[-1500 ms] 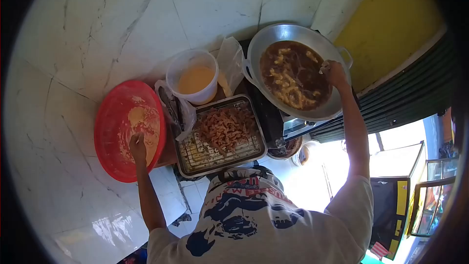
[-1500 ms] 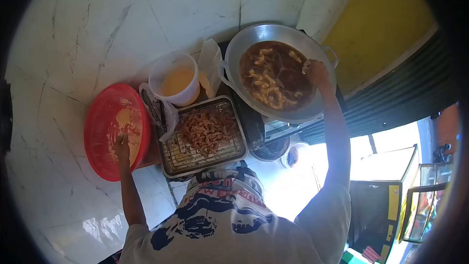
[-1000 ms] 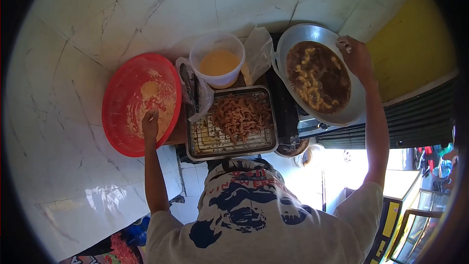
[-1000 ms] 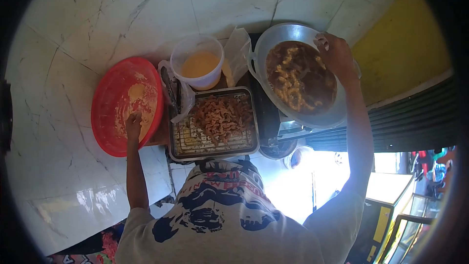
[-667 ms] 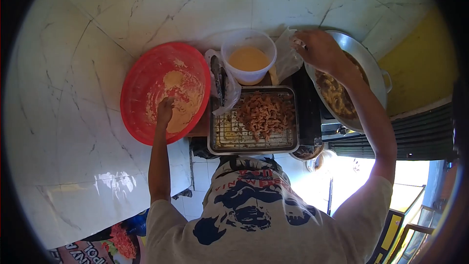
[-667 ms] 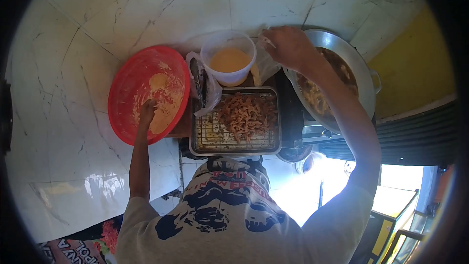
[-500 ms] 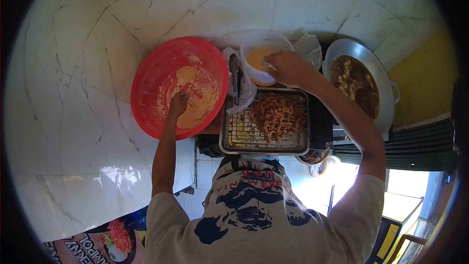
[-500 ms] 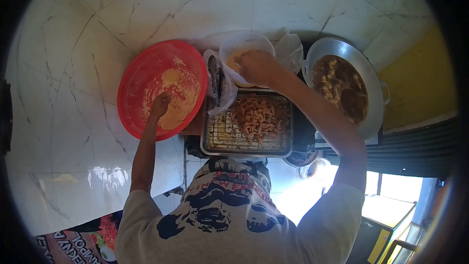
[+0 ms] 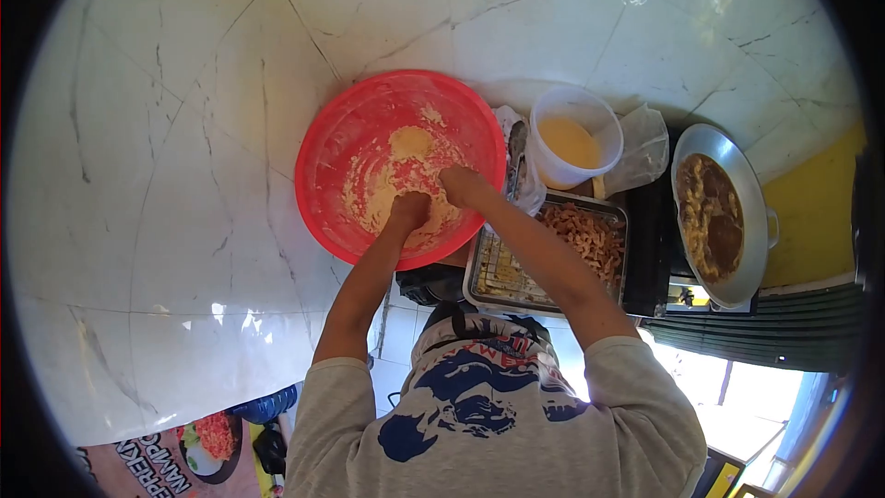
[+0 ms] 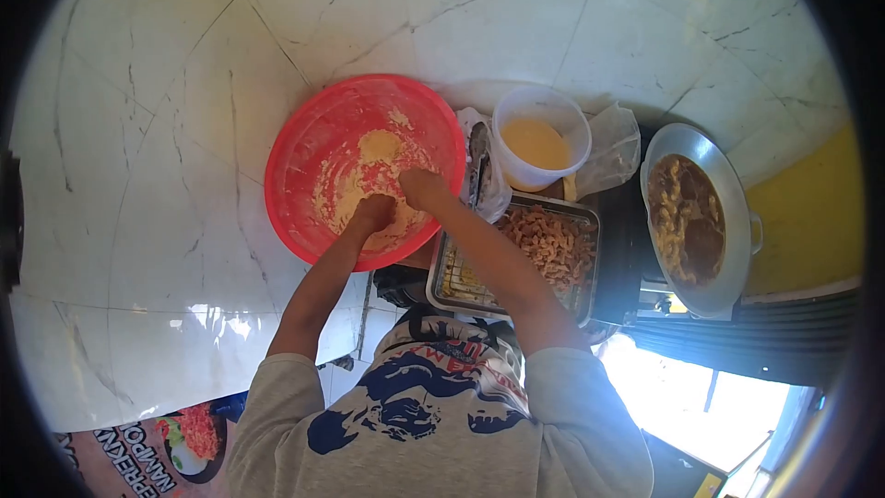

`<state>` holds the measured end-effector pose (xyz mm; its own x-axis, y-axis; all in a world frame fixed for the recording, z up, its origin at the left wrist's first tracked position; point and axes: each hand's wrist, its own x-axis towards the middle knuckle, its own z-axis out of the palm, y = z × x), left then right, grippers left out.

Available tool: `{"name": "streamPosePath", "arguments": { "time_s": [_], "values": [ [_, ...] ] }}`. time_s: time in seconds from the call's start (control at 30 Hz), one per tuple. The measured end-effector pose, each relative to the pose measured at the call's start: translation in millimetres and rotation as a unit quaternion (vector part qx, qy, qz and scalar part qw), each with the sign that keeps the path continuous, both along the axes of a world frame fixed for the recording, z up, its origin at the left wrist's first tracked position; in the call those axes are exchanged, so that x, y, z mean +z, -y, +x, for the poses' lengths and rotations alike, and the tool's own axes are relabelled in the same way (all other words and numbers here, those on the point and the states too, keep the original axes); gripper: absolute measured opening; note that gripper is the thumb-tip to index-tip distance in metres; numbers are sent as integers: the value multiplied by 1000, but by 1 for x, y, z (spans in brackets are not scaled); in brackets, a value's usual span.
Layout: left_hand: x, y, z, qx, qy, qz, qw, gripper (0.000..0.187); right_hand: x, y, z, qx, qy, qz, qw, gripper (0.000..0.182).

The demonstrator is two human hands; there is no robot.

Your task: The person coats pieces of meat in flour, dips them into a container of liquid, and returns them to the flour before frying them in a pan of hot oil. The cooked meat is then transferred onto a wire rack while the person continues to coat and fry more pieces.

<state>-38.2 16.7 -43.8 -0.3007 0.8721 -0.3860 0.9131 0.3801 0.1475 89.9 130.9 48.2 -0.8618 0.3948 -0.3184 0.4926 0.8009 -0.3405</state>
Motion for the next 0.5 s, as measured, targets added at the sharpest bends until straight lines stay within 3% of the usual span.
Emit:
{"name": "streamPosePath", "arguments": {
  "time_s": [0.07,0.17,0.37,0.5],
  "values": [
    [-1,2,-3,31,41,16,999,33,-15,-1,-9,-9,29,-5,1000,26],
    [1,11,-21,86,230,73,967,25,-31,-2,-20,3,66,-7,998,28],
    [4,28,-37,181,302,145,925,27,-47,9,-27,36,146,-3,989,35],
    [-12,26,-53,176,391,134,894,31,-40,10,-27,57,165,6,985,34]
  ]
}}
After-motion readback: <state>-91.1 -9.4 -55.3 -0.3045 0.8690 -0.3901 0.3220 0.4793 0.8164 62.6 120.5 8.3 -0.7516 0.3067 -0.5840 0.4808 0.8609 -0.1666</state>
